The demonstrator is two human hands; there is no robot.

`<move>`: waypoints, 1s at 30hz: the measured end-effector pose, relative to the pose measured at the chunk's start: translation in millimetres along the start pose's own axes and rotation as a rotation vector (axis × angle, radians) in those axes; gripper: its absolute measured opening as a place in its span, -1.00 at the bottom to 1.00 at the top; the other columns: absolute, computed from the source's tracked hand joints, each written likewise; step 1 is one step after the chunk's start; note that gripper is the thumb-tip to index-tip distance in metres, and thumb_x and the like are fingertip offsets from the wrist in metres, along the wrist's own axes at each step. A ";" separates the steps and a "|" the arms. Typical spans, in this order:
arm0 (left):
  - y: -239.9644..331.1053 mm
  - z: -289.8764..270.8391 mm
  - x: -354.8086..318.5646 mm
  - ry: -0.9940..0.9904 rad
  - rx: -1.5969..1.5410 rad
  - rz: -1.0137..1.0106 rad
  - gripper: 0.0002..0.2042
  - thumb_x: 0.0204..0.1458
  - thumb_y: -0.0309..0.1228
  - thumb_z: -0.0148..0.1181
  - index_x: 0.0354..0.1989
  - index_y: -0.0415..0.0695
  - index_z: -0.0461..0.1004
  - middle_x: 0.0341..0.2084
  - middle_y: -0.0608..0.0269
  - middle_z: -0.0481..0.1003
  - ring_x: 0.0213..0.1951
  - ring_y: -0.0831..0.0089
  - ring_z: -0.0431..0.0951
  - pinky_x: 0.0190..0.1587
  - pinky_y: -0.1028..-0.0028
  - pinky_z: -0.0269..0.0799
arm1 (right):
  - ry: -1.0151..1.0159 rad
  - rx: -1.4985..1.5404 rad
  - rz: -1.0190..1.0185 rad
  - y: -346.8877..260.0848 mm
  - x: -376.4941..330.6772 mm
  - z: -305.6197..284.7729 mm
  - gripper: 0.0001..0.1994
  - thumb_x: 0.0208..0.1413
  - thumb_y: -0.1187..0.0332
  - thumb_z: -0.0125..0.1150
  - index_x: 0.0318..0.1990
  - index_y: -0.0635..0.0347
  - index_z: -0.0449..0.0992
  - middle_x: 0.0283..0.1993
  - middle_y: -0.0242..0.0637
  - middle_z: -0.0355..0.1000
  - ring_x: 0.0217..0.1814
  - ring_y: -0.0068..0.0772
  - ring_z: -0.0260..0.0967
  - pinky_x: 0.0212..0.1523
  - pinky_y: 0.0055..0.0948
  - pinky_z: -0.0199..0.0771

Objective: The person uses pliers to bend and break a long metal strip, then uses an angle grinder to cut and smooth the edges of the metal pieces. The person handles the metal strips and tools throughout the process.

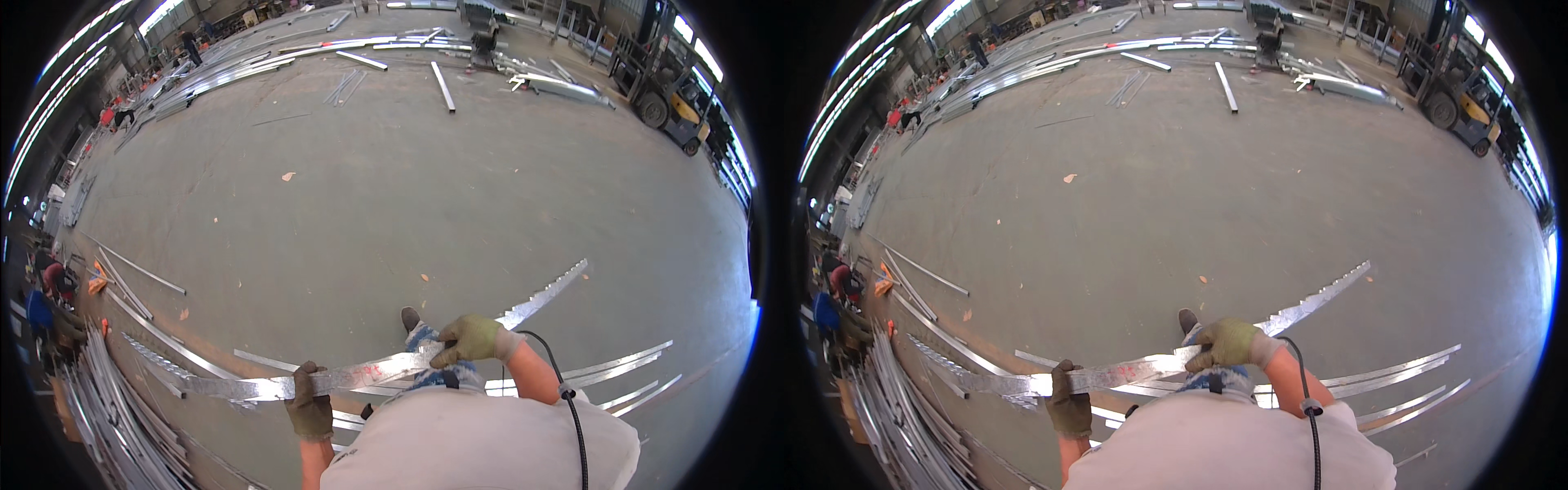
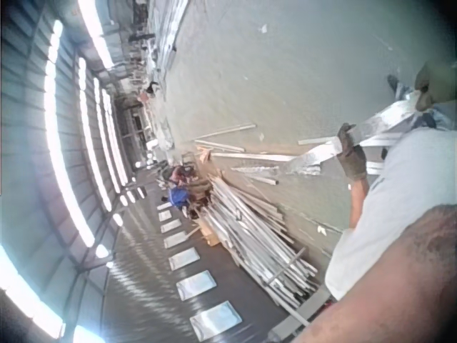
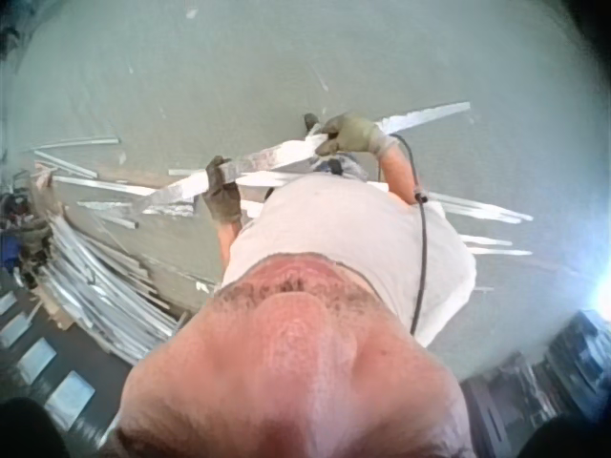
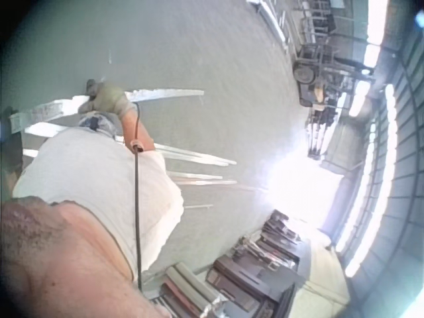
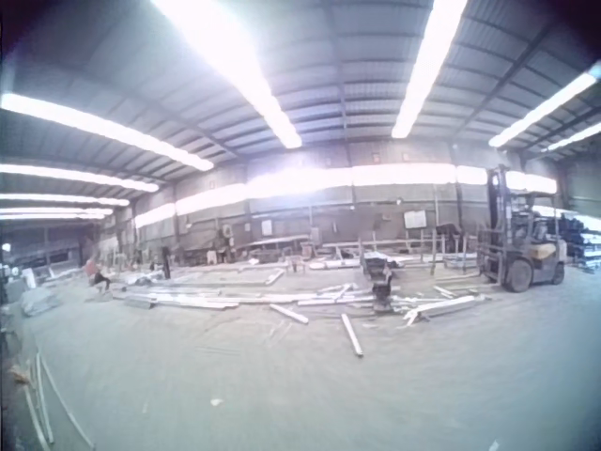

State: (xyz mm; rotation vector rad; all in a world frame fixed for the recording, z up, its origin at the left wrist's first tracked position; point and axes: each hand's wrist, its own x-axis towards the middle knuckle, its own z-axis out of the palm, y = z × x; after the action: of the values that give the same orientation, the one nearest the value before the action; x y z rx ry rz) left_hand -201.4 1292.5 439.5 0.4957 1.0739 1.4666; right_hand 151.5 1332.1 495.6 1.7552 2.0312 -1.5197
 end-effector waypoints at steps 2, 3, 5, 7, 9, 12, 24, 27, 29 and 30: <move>-7.2 7.5 52.0 -0.025 0.290 0.211 -0.71 0.31 -0.26 0.23 -0.06 -0.29 0.57 -0.24 0.13 0.59 -0.17 0.36 0.59 -0.02 0.33 0.52 | 0.018 -0.039 -0.056 -4.5 40.6 -37.0 -0.37 -0.01 -0.22 0.42 -0.05 0.19 0.71 -0.10 -0.08 0.65 0.02 -0.03 0.58 0.08 -0.22 0.51; 5.1 24.0 64.0 -0.015 0.157 0.128 -0.71 0.31 -0.26 0.24 -0.06 -0.29 0.58 -0.24 0.13 0.59 -0.17 0.36 0.59 -0.02 0.33 0.52 | -0.045 -0.018 -0.005 -1.6 60.7 -49.5 -0.35 -0.01 -0.25 0.41 -0.04 0.19 0.70 -0.07 -0.09 0.65 0.03 -0.05 0.58 0.08 -0.23 0.51; 15.3 36.5 98.9 -0.008 0.071 0.084 -0.72 0.31 -0.27 0.23 -0.07 -0.28 0.58 -0.24 0.15 0.58 -0.15 0.35 0.58 0.00 0.34 0.51 | -0.040 0.038 -0.044 -5.1 90.3 -76.9 -0.34 -0.01 -0.26 0.40 -0.02 0.17 0.69 -0.05 -0.10 0.64 0.05 -0.06 0.57 0.08 -0.23 0.51; 31.3 57.7 135.2 0.018 0.065 0.105 -0.71 0.30 -0.25 0.24 -0.06 -0.27 0.58 -0.24 0.16 0.57 -0.14 0.36 0.57 0.00 0.34 0.50 | -0.045 0.043 -0.085 -4.8 128.7 -104.7 -0.32 -0.03 -0.29 0.40 0.02 0.13 0.68 -0.02 -0.12 0.64 0.07 -0.14 0.58 0.06 -0.26 0.51; 47.6 79.1 165.0 0.018 0.081 0.104 -0.68 0.29 -0.21 0.25 -0.06 -0.27 0.57 -0.24 0.18 0.55 -0.15 0.35 0.56 0.01 0.33 0.51 | -0.042 -0.004 -0.128 -10.9 161.4 -130.0 -0.33 -0.04 -0.27 0.41 0.02 0.12 0.69 -0.03 -0.13 0.64 0.06 -0.16 0.58 0.05 -0.27 0.51; 54.7 82.1 214.6 0.063 0.060 0.123 -0.66 0.28 -0.19 0.26 -0.07 -0.27 0.57 -0.23 0.17 0.56 -0.16 0.35 0.56 0.01 0.32 0.51 | -0.106 0.018 -0.058 -39.9 196.9 -167.9 -0.38 -0.02 -0.21 0.44 0.02 0.11 0.68 -0.04 -0.16 0.64 0.04 -0.18 0.58 0.04 -0.29 0.50; 87.7 98.9 461.0 -0.005 0.084 0.104 -0.73 0.30 -0.27 0.23 -0.07 -0.26 0.58 -0.24 0.15 0.60 -0.18 0.38 0.58 -0.05 0.38 0.49 | -0.055 0.059 0.043 -112.5 386.3 -288.8 -0.38 0.03 -0.11 0.44 0.07 0.22 0.64 0.04 -0.08 0.61 0.11 -0.08 0.54 0.14 -0.23 0.47; 111.9 96.8 528.7 -0.074 0.212 0.180 -0.74 0.32 -0.28 0.20 -0.06 -0.27 0.57 -0.23 0.14 0.60 -0.19 0.38 0.59 -0.04 0.39 0.51 | -0.075 0.050 0.075 -156.1 424.8 -330.1 -0.36 0.00 -0.11 0.46 0.09 0.22 0.63 0.06 -0.07 0.61 0.15 -0.09 0.53 0.18 -0.26 0.46; 144.0 120.3 565.4 -0.154 0.731 0.528 -0.74 0.33 -0.29 0.21 -0.05 -0.28 0.57 -0.22 0.14 0.60 -0.16 0.38 0.60 -0.02 0.36 0.53 | 0.027 0.002 0.040 -177.7 451.7 -347.7 -0.36 -0.02 -0.14 0.46 0.04 0.22 0.66 -0.01 -0.05 0.64 0.08 -0.05 0.56 0.13 -0.27 0.50; 144.6 109.3 590.6 -0.137 0.405 0.325 -0.74 0.33 -0.30 0.20 -0.04 -0.28 0.56 -0.21 0.13 0.60 -0.14 0.36 0.61 -0.03 0.34 0.54 | 0.024 0.002 0.031 -185.8 465.8 -357.7 -0.36 -0.02 -0.16 0.46 0.03 0.22 0.67 -0.02 -0.05 0.64 0.07 -0.05 0.57 0.12 -0.26 0.50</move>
State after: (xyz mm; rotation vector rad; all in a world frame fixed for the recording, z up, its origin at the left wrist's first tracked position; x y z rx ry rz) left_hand -320.1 1898.7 450.6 1.0845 1.2245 1.4678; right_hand 30.5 1935.7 515.4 1.8054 2.0044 -1.5003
